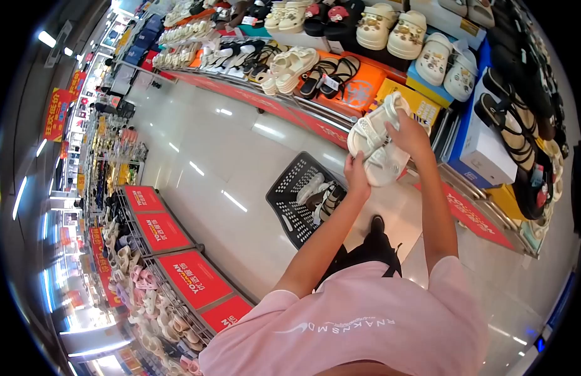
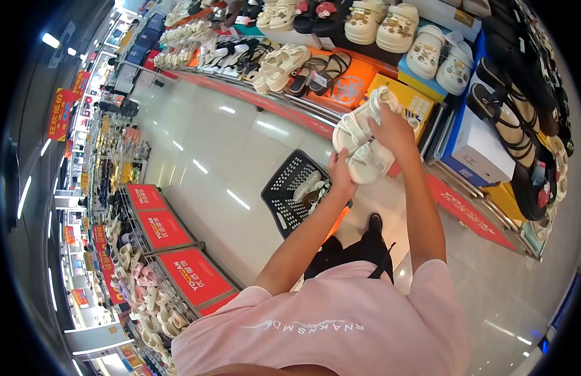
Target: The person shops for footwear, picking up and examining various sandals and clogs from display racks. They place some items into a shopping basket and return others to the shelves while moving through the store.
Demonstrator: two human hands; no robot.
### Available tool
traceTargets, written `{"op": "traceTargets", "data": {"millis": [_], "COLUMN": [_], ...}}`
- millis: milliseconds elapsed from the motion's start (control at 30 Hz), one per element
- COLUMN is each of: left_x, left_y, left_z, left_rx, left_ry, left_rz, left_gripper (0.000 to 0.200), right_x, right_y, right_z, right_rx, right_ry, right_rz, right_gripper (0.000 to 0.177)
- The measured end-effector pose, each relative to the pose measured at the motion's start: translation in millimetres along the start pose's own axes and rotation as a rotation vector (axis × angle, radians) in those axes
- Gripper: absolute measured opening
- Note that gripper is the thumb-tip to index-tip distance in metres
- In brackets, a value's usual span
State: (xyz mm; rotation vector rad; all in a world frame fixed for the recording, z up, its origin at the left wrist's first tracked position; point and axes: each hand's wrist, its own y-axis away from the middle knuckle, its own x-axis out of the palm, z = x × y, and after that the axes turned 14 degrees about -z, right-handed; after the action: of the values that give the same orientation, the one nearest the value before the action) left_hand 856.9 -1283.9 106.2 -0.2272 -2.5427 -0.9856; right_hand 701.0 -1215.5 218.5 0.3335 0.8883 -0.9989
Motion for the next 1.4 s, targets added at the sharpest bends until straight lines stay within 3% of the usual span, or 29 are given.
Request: {"op": "traceTargets", "data": {"millis": [100,200,267,367,467,567,733,967,1100,1200,1233,1300,1333,1367,1400], "left_x": [23,47,54,61,46,43,44,38,17,-29,-55,-146,-178,-209,-247], "left_y": [-18,-19,-37,-46,-59,-56,-55,-47,-44,-28,-19,-16,11,38,57], "left_z": [30,43,65,78,96,87,85,65,53,27,19,21,3,-17,-25], "left_rx": [-0.070,-0.189,-0.212,-0.492,-0.415,-0.380,-0.393,-0.366,-0.226,-0.207,-0.193,0.242,0.574,0.937,0.920], "left_ry": [-0.086,-0.120,-0.338,-0.606,-0.576,-0.505,-0.490,-0.663,-0.671,-0.684,-0.722,-0.929,-1.234,-1.526,-1.633], "left_rz": [-0.065,0.059,0.048,0.081,0.108,0.154,0.146,0.210,0.174,0.215,0.216,0.329,0.369,0.319,0.335], "left_gripper": [0.031,0.031,0.031,0.033,0.033,0.033,0.036,0.037,0.043,0.044,0.044,0.038,0.038,0.038,0.042], "right_x": [16,13,36,67,93,72,72,66,41,41,42,61,75,84,94], "right_y": [-26,-50,-57,-47,-32,-21,-38,-35,5,76,106,178,219,252,285], "right_z": [-28,-35,-61,-93,-115,-102,-126,-135,-110,-107,-103,-102,-113,-113,-115], "right_rx": [0.019,0.116,0.081,0.016,-0.085,-0.119,-0.125,-0.084,-0.002,-0.123,-0.093,-0.135,0.028,0.116,0.152], "right_ry": [0.062,0.163,0.245,0.205,0.050,-0.050,-0.112,0.106,0.123,0.020,-0.016,-0.016,-0.220,-0.327,-0.364], "right_rz": [-0.075,-0.037,-0.085,-0.125,-0.306,-0.405,-0.713,-0.372,-0.434,-0.646,-0.546,-0.449,-0.161,-0.053,0.000], "right_gripper": [0.036,0.029,0.032,0.041,0.045,0.045,0.036,0.032,0.044,0.044,0.042,0.033,0.029,0.028,0.028]}}
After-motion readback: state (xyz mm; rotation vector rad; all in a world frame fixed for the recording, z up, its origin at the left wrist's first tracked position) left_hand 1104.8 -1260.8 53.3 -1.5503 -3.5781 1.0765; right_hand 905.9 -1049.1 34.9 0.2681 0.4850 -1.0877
